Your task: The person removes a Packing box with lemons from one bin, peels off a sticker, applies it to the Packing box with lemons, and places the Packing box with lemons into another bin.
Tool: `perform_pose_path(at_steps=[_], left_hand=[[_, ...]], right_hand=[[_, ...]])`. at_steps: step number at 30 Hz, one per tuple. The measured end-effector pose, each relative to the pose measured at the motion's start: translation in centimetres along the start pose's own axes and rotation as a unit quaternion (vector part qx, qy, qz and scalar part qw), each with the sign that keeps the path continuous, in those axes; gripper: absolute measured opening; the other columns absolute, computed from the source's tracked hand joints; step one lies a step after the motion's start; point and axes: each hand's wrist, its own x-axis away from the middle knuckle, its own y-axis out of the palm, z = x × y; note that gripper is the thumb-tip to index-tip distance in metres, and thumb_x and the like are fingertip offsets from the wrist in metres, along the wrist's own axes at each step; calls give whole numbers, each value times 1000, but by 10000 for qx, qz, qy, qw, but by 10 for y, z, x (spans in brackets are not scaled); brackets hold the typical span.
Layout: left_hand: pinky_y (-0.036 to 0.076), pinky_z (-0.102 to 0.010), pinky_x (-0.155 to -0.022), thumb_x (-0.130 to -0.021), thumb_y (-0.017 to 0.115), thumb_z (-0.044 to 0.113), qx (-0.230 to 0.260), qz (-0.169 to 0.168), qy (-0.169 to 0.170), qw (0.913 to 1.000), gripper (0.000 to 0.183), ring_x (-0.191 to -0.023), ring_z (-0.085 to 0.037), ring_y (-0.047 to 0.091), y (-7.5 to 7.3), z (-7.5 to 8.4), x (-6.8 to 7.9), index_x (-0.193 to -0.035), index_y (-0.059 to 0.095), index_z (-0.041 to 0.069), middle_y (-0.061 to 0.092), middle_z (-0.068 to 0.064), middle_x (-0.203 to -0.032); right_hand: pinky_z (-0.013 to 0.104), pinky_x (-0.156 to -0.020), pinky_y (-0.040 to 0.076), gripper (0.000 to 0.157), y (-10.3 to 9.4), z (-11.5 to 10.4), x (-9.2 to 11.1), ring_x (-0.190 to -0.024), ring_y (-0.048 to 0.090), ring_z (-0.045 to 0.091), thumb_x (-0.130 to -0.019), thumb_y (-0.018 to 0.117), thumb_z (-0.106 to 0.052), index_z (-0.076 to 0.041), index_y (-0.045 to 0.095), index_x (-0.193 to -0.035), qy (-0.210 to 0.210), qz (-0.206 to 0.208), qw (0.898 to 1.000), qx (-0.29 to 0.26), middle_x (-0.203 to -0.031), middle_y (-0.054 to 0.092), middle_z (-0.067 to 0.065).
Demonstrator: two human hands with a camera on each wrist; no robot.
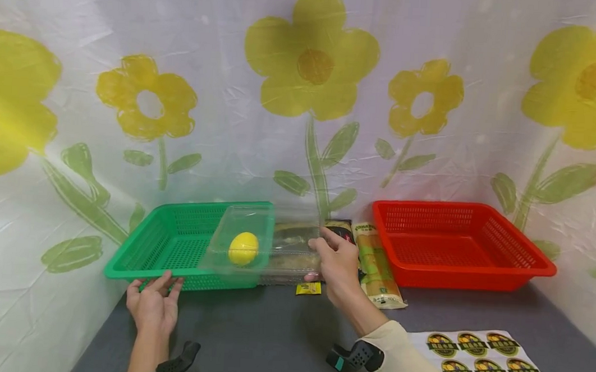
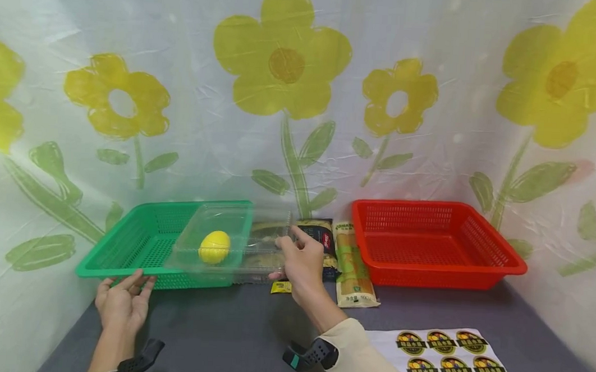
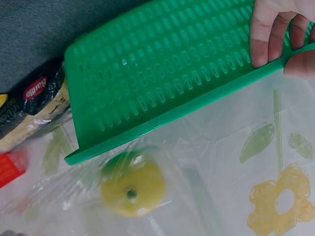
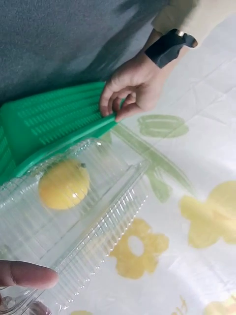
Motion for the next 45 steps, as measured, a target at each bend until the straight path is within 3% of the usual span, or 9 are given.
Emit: perform_pose_path(at_steps=[7, 11, 19, 30, 36, 45], left_hand=[[56, -34, -92, -88, 76, 4, -24, 68, -37, 10000, 52, -94, -18, 60, -1, -2, 0, -115, 34, 19, 42, -3, -112], [56, -35, -94, -88, 76, 4, 39, 101, -72, 9999, 52, -94, -18, 60, -3, -3, -1, -115, 33, 18, 40, -3, -113], [57, -33, -91, -90, 73, 3, 39, -20, -28, 10000, 49, -92, -17, 60, -1, -4, -1, -116, 34, 18, 40, -4, -116], [56, -34, -94, -92, 71, 3, 29, -184, -74, 9998, 48, -94, -18, 59, 4, -6, 1, -116, 33, 17, 39, -4, -116], [56, -34, -94, -91, 72, 1, 186, 3, -168, 9997, 51, -91, -18, 60, 1, 2, 0, -117, 32, 20, 39, -2, -114], [56, -33, -92, -92, 71, 1, 243, 0, -226, 9994, 50, -90, -17, 60, 1, 1, 1, -115, 31, 20, 39, -2, -112]], right_hand=[[35, -45, 57, 53, -13, -2, 12, -38, 32, 10, -93, 62, -11, -7, 55, -145, 73, 174, 9998, -17, -140, 50, 18], [36, -44, 57, 53, -19, -2, 18, -41, 30, 8, -92, 63, -10, -6, 56, -144, 14, 159, 9998, 85, -120, 52, 19], [32, -42, 55, 47, -38, -1, 33, -40, 33, 10, -92, 64, -7, -4, 60, -139, -66, 350, 9993, 108, -81, 50, 6], [35, -44, 56, 45, -65, -4, 50, -38, 39, 14, -93, 64, -7, -10, 62, -138, -31, 605, 9979, 223, -71, 48, 4], [33, -43, 55, 50, -75, 3, 58, -39, 38, 13, -91, 66, -6, -11, 60, -140, 97, 578, 9981, 193, -65, 43, 1], [32, -40, 53, 52, -92, 20, 65, -41, 31, 8, -89, 64, -2, -9, 59, -141, 237, 674, 9971, 249, -85, 41, 5]])
